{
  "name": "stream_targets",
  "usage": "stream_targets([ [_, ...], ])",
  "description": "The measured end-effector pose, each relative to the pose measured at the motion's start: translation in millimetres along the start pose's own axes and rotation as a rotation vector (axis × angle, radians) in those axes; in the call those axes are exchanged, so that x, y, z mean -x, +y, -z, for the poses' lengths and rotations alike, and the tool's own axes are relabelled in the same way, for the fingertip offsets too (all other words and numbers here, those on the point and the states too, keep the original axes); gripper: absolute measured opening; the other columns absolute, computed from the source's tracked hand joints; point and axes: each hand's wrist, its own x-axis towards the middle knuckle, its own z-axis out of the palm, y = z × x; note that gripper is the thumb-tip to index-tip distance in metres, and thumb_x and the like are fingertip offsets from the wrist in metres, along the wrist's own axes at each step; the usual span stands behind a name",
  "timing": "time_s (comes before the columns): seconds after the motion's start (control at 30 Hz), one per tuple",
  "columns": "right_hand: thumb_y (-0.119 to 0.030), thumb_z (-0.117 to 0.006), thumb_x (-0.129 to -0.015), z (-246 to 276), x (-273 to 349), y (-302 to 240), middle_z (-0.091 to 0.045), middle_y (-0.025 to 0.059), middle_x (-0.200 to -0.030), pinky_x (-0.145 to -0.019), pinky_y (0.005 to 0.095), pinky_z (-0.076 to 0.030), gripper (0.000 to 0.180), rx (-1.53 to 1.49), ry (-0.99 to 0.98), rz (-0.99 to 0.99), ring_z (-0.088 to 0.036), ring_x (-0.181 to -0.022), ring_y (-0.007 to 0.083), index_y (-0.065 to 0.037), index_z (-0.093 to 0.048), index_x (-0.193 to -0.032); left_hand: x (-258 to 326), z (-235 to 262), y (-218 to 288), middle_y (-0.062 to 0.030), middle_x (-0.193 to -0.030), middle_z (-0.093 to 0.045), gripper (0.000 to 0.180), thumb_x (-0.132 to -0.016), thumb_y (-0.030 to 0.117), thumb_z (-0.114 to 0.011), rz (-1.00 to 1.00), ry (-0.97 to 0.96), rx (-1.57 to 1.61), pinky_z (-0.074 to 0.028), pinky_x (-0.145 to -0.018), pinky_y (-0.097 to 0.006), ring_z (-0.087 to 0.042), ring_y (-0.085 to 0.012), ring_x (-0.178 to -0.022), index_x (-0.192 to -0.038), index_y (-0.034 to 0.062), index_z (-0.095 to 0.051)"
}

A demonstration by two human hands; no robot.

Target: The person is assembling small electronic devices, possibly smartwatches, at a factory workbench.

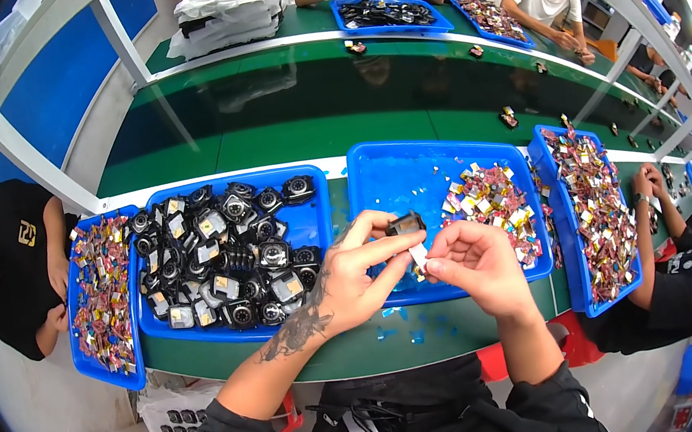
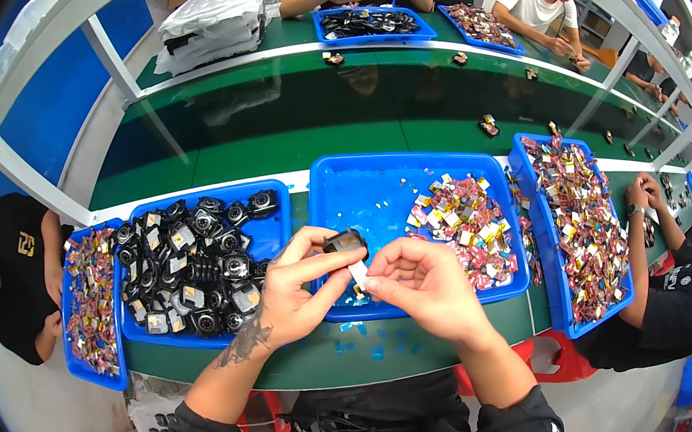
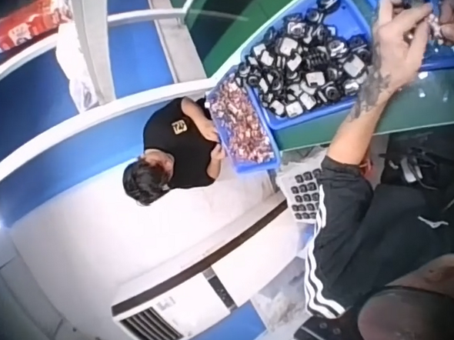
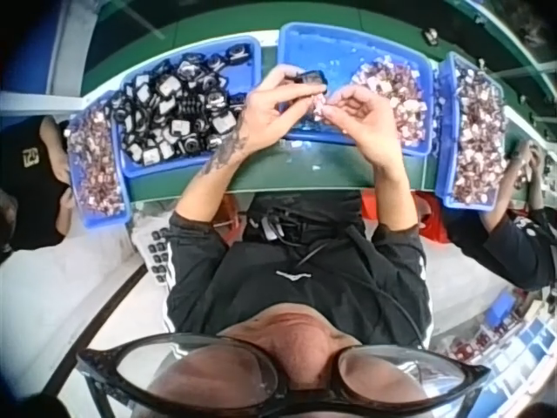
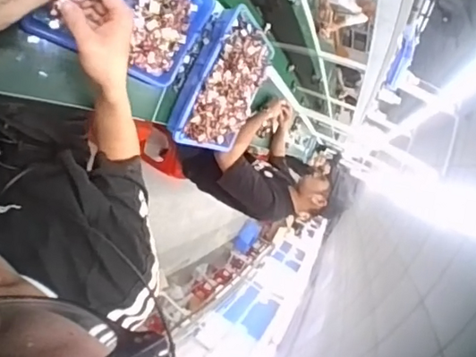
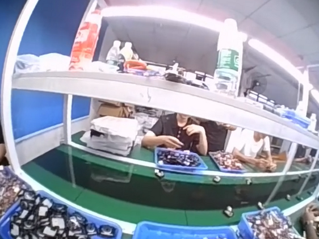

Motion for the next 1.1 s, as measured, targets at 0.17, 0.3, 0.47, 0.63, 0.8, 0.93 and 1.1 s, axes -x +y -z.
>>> stream_targets([
  [0.17, -0.005, -0.072, -0.086, 12.7, -3.2, -4.3, -0.065, 0.0027, -0.087, -0.073, 0.0231, -0.052, 0.011, 0.036, -0.148, -0.074, -0.062, -0.081, 0.0081, 0.000, -0.063, -0.091, 0.3, 9.3, 1.6, -0.0075, -0.098, -0.062, 0.023, -0.080, 0.000, -0.072, 0.107, -0.143, 0.078, -0.050, -0.072, -0.026, -0.060, -0.0136, -0.085, -0.103, 0.0032, -0.073],
  [0.3, -0.011, -0.070, -0.089, 21.7, -4.3, -3.7, -0.064, 0.0009, -0.088, -0.071, 0.0249, -0.053, 0.012, -0.065, -0.260, -0.195, -0.062, -0.082, 0.0082, -0.002, -0.063, -0.092, 0.2, 10.7, 3.1, -0.0047, -0.091, -0.060, 0.019, -0.080, 0.000, -0.073, 0.158, -0.210, 0.212, -0.046, -0.064, -0.023, -0.056, -0.0101, -0.079, -0.098, 0.0024, -0.074],
  [0.47, -0.023, -0.066, -0.093, 27.3, -5.8, -2.6, -0.063, -0.0008, -0.084, -0.064, 0.0242, -0.052, 0.020, -0.149, -0.348, -0.303, -0.060, -0.078, 0.0067, -0.003, -0.063, -0.093, 1.0, 10.5, 2.1, -0.0052, -0.090, -0.061, 0.018, -0.083, 0.008, -0.073, 0.200, -0.317, 0.269, -0.051, -0.061, -0.023, -0.061, -0.0103, -0.080, -0.100, 0.0024, -0.073],
  [0.63, -0.023, -0.065, -0.094, 17.1, -0.7, 10.5, -0.062, -0.0018, -0.083, -0.061, 0.0212, -0.045, 0.020, -0.032, -0.129, -0.194, -0.056, -0.074, 0.0052, -0.003, -0.063, -0.090, -1.8, 8.0, 3.6, -0.0059, -0.088, -0.061, 0.011, -0.080, 0.002, -0.073, 0.267, -0.267, 0.167, -0.047, -0.062, -0.021, -0.059, -0.0088, -0.075, -0.091, -0.0006, -0.074],
  [0.8, -0.009, -0.069, -0.089, 2.3, 11.0, 19.0, -0.061, -0.0005, -0.088, -0.065, 0.0211, -0.048, 0.014, -0.100, 0.022, -0.079, -0.057, -0.077, 0.0054, -0.002, -0.060, -0.097, 0.3, 2.8, 2.6, -0.0061, -0.088, -0.062, 0.010, -0.080, 0.003, -0.074, 0.317, -0.216, 0.120, -0.051, -0.063, -0.021, -0.061, -0.0097, -0.078, -0.089, -0.0008, -0.074],
  [0.93, 0.004, -0.072, -0.082, -8.0, 13.2, 30.2, -0.061, 0.0022, -0.092, -0.068, 0.0194, -0.049, 0.028, 0.148, 0.244, 0.115, -0.058, -0.082, 0.0059, -0.001, -0.056, -0.105, 2.8, -6.5, 1.0, -0.0067, -0.092, -0.062, 0.014, -0.082, 0.001, -0.072, 0.359, -0.200, 0.141, -0.055, -0.069, -0.022, -0.063, -0.0113, -0.082, -0.096, -0.0020, -0.073],
  [1.1, 0.004, -0.070, -0.083, -13.2, 10.8, 34.0, -0.062, 0.0029, -0.087, -0.065, 0.0182, -0.047, 0.034, 0.125, 0.333, 0.217, -0.059, -0.079, 0.0056, -0.002, -0.051, -0.111, 5.1, -15.8, -3.3, -0.0089, -0.106, -0.059, 0.032, -0.088, -0.003, -0.065, 0.411, -0.085, 0.358, -0.056, -0.087, -0.026, -0.063, -0.0153, -0.099, -0.120, -0.0045, -0.063],
])
